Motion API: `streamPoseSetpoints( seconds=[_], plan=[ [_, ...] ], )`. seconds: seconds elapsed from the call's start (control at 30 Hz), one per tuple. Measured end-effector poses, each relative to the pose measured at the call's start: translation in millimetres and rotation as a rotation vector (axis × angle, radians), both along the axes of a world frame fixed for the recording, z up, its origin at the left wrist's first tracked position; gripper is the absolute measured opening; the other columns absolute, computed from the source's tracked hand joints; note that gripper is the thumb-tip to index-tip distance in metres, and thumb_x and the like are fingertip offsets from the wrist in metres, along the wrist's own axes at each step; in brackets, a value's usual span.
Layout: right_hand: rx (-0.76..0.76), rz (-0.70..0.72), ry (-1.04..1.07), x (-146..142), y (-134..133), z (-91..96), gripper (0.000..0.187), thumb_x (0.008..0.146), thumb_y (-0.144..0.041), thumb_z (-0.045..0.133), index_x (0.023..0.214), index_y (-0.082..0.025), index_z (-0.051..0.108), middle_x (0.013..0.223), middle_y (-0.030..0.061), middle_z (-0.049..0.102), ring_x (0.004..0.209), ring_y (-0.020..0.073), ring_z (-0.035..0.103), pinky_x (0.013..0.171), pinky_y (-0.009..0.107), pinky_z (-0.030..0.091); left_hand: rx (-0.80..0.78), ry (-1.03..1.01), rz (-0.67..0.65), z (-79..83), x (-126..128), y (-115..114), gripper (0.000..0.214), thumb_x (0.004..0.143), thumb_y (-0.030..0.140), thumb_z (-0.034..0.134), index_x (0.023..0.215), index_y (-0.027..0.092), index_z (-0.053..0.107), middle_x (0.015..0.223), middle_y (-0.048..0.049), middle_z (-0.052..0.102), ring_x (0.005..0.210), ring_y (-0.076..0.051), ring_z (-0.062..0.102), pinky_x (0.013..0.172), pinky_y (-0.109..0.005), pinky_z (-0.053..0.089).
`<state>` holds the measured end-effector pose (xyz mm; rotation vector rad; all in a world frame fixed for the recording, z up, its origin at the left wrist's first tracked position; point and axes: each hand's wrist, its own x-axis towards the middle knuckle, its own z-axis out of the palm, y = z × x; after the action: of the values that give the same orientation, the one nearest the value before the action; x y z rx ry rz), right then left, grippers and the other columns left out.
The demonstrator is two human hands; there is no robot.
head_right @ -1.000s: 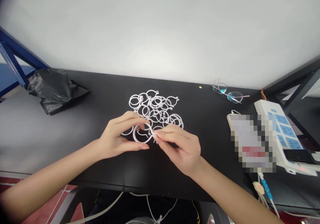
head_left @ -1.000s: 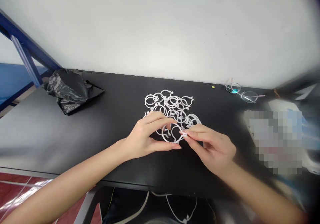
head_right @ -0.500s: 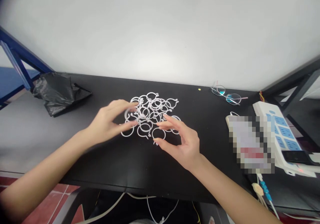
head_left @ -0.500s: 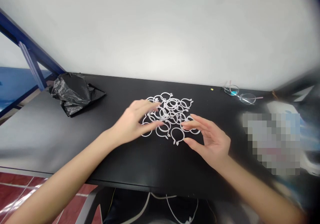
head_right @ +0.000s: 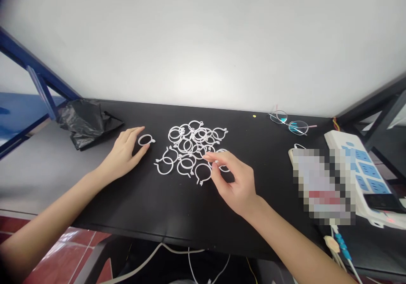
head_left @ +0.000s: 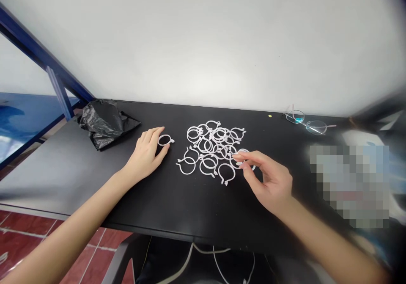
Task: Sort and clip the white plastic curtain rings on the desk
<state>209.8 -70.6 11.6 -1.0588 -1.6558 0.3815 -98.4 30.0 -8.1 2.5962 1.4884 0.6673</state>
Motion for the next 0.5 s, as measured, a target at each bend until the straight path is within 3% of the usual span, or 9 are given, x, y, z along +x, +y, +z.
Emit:
streamPoseSetpoints(
  seconds=[0.1,0.17,0.27,0.37,0.5],
  plan=[
    [0.013,-0.011,-0.022,1,1,2.2,0.035,0.085,-0.003,0.056,0.109,-0.025,0.067,0.094,0.0035,0.074,0.085,0.0203,0.070,0.075,0.037,0.059,-0.013,-0.052,-0.201,12.0,13,-18,0.027,0.095,0.033,0.050,0.118,0.018,0.054,0.123,-0.0122,0.058,0.117,-0.026,0.054,0.100,-0.043,0.043],
    [0.026,-0.009,-0.027,0,1,3.4,0.033,0.085,-0.003,0.056,0.108,-0.025,0.067,0.093,0.0038,0.074,0.084,0.0202,0.070,0.074,0.037,0.058,-0.029,-0.030,-0.307,16.2,20,-29,0.031,0.090,0.038,0.059,0.114,0.019,0.057,0.123,-0.0122,0.059,0.116,-0.027,0.056,0.099,-0.043,0.044],
    [0.030,0.001,-0.028,-1,1,4.7,0.031,0.086,-0.004,0.056,0.106,-0.024,0.068,0.093,0.0042,0.074,0.082,0.0196,0.069,0.072,0.036,0.057,-0.045,-0.024,-0.340,14.3,25,-36,0.035,0.088,0.038,0.064,0.117,0.019,0.058,0.124,-0.0133,0.059,0.116,-0.028,0.056,0.099,-0.045,0.045],
    [0.042,0.006,-0.035,-2,1,5.4,0.029,0.086,-0.004,0.056,0.103,-0.023,0.069,0.090,0.0045,0.073,0.080,0.0191,0.068,0.071,0.036,0.056,-0.100,-0.057,-0.386,11.4,26,-30,0.026,0.090,0.032,0.061,0.113,0.019,0.061,0.117,-0.0117,0.063,0.109,-0.024,0.060,0.097,-0.043,0.048],
    [0.063,0.015,-0.035,-3,2,5.9,0.029,0.085,-0.001,0.057,0.102,-0.021,0.069,0.089,0.0057,0.072,0.079,0.0187,0.067,0.068,0.035,0.055,-0.165,-0.134,-0.441,23.8,30,-21,0.021,0.088,0.031,0.065,0.104,0.018,0.063,0.108,-0.0099,0.066,0.099,-0.022,0.062,0.090,-0.040,0.051]
  ],
)
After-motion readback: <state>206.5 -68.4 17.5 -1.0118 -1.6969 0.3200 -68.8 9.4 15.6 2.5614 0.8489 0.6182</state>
